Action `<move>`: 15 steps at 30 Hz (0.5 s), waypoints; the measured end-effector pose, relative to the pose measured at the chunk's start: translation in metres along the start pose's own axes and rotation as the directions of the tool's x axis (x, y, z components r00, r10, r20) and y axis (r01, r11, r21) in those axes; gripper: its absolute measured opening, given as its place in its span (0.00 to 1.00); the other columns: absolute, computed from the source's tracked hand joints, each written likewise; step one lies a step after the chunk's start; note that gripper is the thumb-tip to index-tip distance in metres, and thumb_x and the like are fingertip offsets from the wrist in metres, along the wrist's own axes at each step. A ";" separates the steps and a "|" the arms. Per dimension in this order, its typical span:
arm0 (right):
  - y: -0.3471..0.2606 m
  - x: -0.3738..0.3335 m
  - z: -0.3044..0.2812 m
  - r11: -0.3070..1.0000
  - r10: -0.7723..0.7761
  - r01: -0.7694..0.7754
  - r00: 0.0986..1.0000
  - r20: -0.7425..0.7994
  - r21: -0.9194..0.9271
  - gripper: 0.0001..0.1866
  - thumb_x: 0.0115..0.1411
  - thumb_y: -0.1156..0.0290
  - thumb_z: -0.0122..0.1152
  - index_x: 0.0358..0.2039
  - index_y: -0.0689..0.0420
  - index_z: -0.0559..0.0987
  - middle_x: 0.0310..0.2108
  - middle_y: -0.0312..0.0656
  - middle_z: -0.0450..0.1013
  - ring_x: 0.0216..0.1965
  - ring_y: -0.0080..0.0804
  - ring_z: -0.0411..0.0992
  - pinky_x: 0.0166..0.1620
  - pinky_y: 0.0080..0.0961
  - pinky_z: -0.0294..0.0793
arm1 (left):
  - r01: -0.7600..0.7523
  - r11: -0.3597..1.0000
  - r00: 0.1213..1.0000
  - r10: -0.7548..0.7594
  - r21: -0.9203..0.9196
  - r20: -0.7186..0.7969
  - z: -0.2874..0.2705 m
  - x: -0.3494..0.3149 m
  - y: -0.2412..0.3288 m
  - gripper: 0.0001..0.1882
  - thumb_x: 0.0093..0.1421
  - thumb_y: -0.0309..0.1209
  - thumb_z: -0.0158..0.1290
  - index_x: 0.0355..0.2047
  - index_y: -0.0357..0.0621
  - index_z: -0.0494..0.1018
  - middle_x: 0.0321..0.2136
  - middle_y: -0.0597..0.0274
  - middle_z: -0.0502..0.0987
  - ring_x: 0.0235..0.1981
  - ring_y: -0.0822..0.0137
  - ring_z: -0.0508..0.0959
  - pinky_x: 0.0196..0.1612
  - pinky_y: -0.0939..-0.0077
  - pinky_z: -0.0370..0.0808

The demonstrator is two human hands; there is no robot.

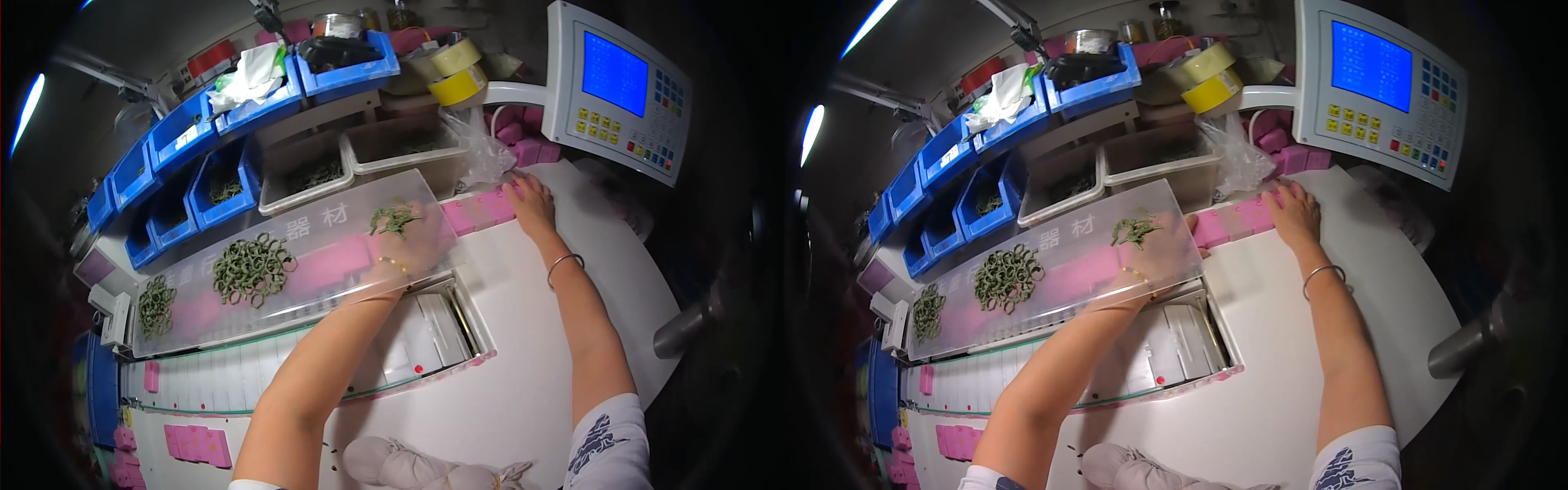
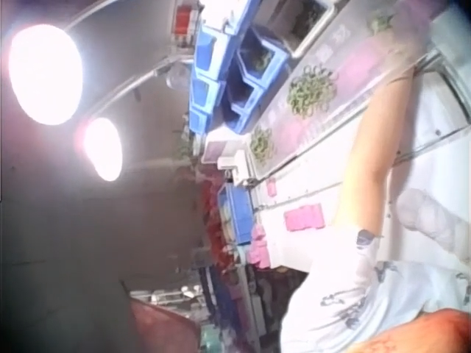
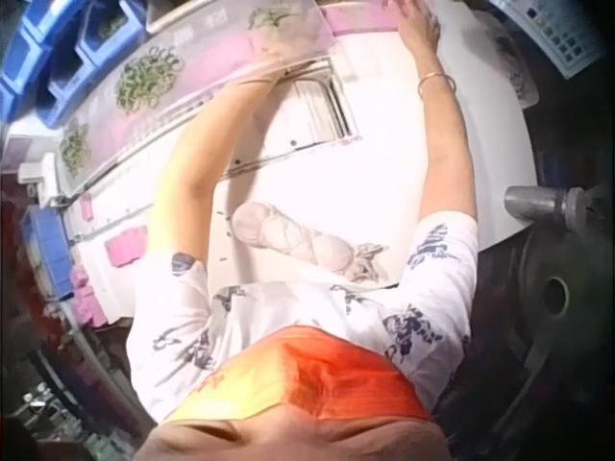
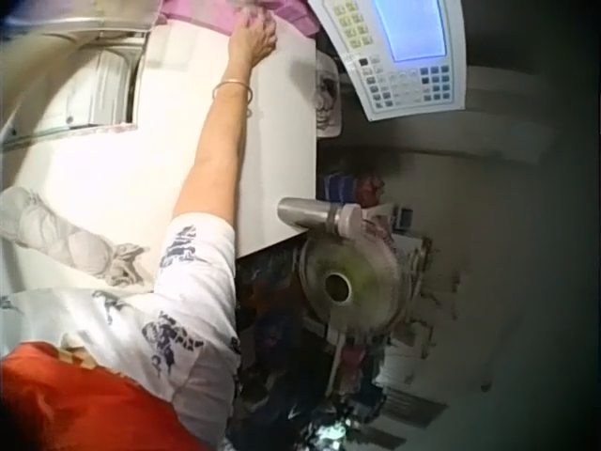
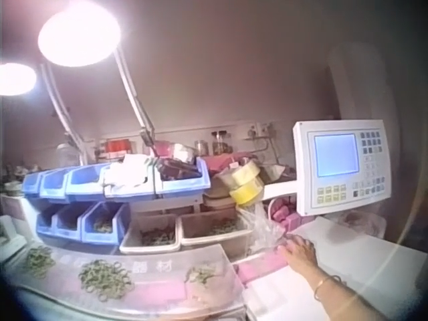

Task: The person assembles hardware components by picking up green plastic loops and inserting them into pink molding blocks, followed by pressing a white cloth pad onto the assembled unit.

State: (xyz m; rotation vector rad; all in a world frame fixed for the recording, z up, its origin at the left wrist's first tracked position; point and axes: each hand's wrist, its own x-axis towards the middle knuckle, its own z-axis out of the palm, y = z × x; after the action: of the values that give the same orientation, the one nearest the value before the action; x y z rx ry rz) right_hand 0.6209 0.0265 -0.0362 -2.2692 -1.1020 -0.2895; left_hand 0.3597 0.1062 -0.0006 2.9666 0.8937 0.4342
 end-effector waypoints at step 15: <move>0.021 -0.067 -0.072 0.995 -0.056 0.055 0.998 -0.002 -0.080 0.15 0.56 0.51 0.58 0.36 0.46 0.79 0.48 0.35 0.70 0.49 0.43 0.67 0.53 0.37 0.65 | -0.070 0.995 0.996 0.066 -0.069 -0.061 -0.015 -0.078 0.125 0.27 0.49 0.51 0.60 0.38 0.42 0.70 0.35 0.53 0.72 0.40 0.57 0.72 0.41 0.64 0.68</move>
State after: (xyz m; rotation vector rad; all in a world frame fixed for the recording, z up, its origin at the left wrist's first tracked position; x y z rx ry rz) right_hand 0.5990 -0.0692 -0.0159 -2.3088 -1.1718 -0.3667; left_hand 0.3604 -0.0416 0.0047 2.9404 0.7665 0.5456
